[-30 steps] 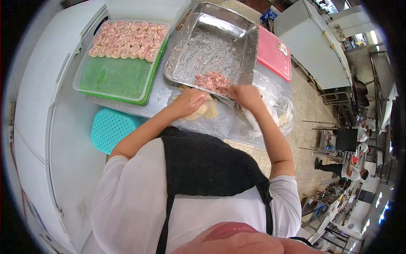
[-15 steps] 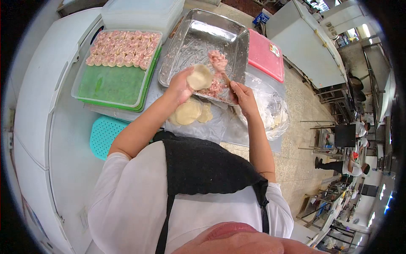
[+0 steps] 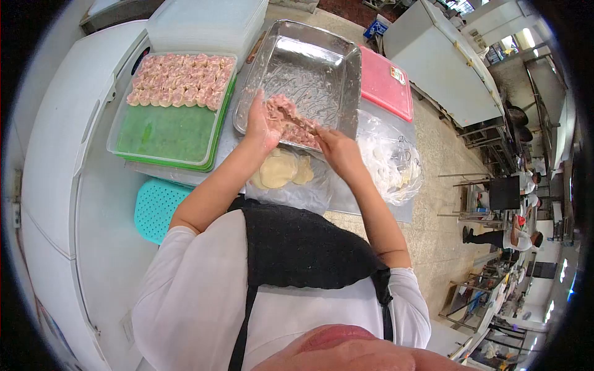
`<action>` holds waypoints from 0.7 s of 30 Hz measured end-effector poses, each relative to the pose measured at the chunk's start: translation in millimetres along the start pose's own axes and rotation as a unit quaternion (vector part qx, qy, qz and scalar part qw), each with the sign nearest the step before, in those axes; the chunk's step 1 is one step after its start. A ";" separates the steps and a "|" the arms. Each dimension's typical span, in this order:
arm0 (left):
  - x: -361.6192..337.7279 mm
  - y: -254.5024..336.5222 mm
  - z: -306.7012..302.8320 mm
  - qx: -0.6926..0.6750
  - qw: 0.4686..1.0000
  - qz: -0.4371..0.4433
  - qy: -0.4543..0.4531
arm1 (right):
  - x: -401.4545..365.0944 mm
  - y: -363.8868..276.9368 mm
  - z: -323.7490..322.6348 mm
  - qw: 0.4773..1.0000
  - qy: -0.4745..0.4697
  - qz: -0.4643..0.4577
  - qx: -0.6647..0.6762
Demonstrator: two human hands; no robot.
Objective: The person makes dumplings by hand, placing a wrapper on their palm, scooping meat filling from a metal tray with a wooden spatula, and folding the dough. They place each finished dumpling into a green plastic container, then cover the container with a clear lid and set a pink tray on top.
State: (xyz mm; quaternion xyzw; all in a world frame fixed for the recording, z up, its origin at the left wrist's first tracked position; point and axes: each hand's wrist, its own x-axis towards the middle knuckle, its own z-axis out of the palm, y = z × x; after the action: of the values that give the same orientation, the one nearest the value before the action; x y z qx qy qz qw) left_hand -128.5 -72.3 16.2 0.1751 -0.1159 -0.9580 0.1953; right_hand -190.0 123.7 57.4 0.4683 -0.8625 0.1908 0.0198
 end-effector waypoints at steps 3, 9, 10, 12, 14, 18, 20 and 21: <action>3.0 2.3 -7.5 0.031 0.999 -0.016 -0.031 | -0.1 13.8 28.6 0.999 0.036 0.011 -0.020; 6.9 9.3 -27.7 0.005 0.999 -0.004 0.043 | -3.3 28.8 -23.4 0.964 -0.189 0.077 -0.168; 3.3 10.4 -23.9 -0.010 0.998 -0.008 0.065 | -2.1 7.8 -41.9 0.980 -0.134 0.100 -0.109; 0.0 9.0 -13.1 -0.030 0.998 -0.032 0.048 | -2.7 0.5 -35.4 0.997 -0.064 0.026 -0.027; -5.5 7.0 -1.2 -0.048 0.997 -0.055 0.029 | -4.7 -1.6 -25.6 0.998 -0.043 -0.045 -0.002; -12.0 5.0 10.2 -0.058 0.997 -0.037 0.029 | 0.6 -11.3 -73.5 0.987 -0.090 -0.018 -0.131; -7.0 1.3 9.8 -0.048 0.998 -0.034 0.017 | -3.7 -18.0 -65.3 0.992 -0.072 -0.047 -0.096; -4.9 -3.0 16.2 -0.050 0.999 -0.009 0.019 | -5.8 -18.6 -62.3 0.994 -0.054 -0.074 -0.063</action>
State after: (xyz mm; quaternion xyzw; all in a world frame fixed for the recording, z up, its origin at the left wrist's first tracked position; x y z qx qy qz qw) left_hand -131.5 -65.1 31.6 0.1840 -0.0622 -0.9609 0.1974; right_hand -180.6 140.9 119.6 0.5380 -0.8358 0.1085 0.0166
